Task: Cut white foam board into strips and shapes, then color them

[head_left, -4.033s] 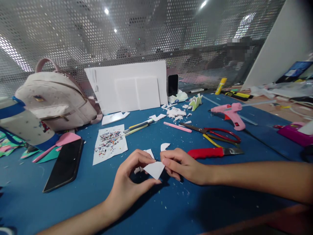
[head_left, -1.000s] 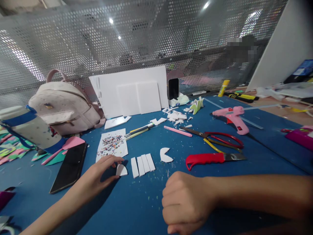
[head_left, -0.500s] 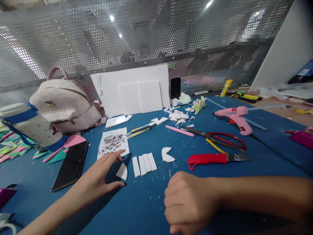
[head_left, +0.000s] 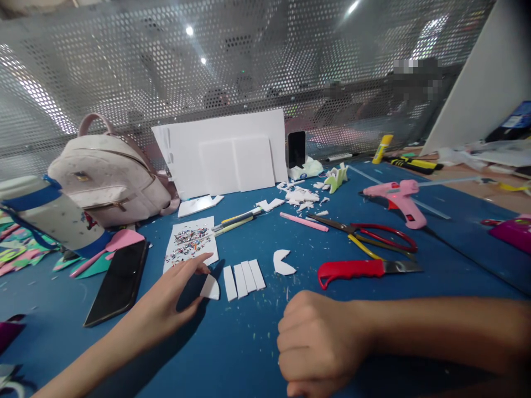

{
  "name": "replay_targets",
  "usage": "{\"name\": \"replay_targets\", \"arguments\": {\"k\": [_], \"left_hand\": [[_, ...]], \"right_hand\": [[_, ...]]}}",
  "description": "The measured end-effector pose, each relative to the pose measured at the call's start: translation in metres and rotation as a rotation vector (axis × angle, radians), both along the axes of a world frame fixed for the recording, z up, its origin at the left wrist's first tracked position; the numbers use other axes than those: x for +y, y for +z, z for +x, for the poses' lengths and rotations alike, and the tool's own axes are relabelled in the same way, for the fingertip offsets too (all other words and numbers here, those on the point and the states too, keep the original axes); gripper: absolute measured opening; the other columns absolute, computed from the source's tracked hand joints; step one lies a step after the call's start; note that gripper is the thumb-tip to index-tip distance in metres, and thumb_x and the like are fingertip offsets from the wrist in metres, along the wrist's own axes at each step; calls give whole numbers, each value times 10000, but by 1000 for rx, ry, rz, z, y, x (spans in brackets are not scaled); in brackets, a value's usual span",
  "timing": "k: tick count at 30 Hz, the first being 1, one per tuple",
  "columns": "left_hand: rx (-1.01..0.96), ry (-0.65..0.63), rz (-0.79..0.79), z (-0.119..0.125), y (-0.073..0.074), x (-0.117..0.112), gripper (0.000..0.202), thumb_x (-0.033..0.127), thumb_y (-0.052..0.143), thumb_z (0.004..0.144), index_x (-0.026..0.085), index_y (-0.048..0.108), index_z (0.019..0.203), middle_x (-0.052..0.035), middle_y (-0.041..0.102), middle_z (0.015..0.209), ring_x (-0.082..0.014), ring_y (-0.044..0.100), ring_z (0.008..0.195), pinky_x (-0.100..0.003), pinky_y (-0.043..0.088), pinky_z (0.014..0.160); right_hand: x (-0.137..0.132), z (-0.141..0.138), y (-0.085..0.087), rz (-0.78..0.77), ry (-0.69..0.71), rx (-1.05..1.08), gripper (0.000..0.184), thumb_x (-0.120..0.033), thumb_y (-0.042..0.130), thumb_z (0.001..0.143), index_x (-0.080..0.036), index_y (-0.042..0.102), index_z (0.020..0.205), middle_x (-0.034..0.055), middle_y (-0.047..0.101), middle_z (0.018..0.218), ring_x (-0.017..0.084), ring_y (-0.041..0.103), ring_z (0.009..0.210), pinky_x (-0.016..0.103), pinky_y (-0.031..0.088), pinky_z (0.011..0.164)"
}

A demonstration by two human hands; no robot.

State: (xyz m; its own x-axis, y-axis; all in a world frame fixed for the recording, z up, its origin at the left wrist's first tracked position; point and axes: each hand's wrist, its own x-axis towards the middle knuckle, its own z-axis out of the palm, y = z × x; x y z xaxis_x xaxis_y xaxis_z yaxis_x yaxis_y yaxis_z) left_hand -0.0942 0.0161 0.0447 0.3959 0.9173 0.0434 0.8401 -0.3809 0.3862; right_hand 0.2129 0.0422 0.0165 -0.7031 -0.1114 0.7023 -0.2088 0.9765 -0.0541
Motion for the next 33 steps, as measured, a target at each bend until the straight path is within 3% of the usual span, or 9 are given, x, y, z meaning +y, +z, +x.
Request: {"name": "replay_targets", "arguments": {"k": [5,8,18,26,33], "left_hand": [[-12,42,-3,5,-7,-2,712,372,593,936,381,148,1491,-66,479,1375,-287,420,1357,-530,313,1160],[-26,75,18,9,-12,-2,668,396,570,955,369,161,1484,-73,469,1360,-292,427,1334,-547,307,1152],[-76,59,6,8,-10,-2,645,216,482,937,375,185,1487,-40,499,1292,-248,451,1293,-521,283,1167],[-151,79,12,21,-14,-7,663,323,541,943,394,177,1492,-61,440,1394,-261,450,1313,-497,346,1139],[-235,125,50,30,-24,-1,559,291,471,972,345,230,1473,-81,485,1310,-239,502,1235,-495,374,1105]], "right_hand": [[1,0,0,-1,3,-6,542,-379,260,1075,-202,431,592,-57,384,517,125,319,469,275,198,447],[1,0,1,0,4,7,558,-364,236,1078,-196,451,592,-57,389,511,121,324,462,269,200,441],[0,0,4,-8,-2,-5,588,-360,200,1081,-192,448,574,-55,398,505,124,327,462,268,202,446],[2,1,3,7,8,-20,580,-356,210,1076,-193,463,581,-49,419,507,126,333,465,269,207,438],[0,0,3,10,-1,3,581,-365,228,1078,-189,453,571,-55,396,503,119,317,462,270,191,438]]}}
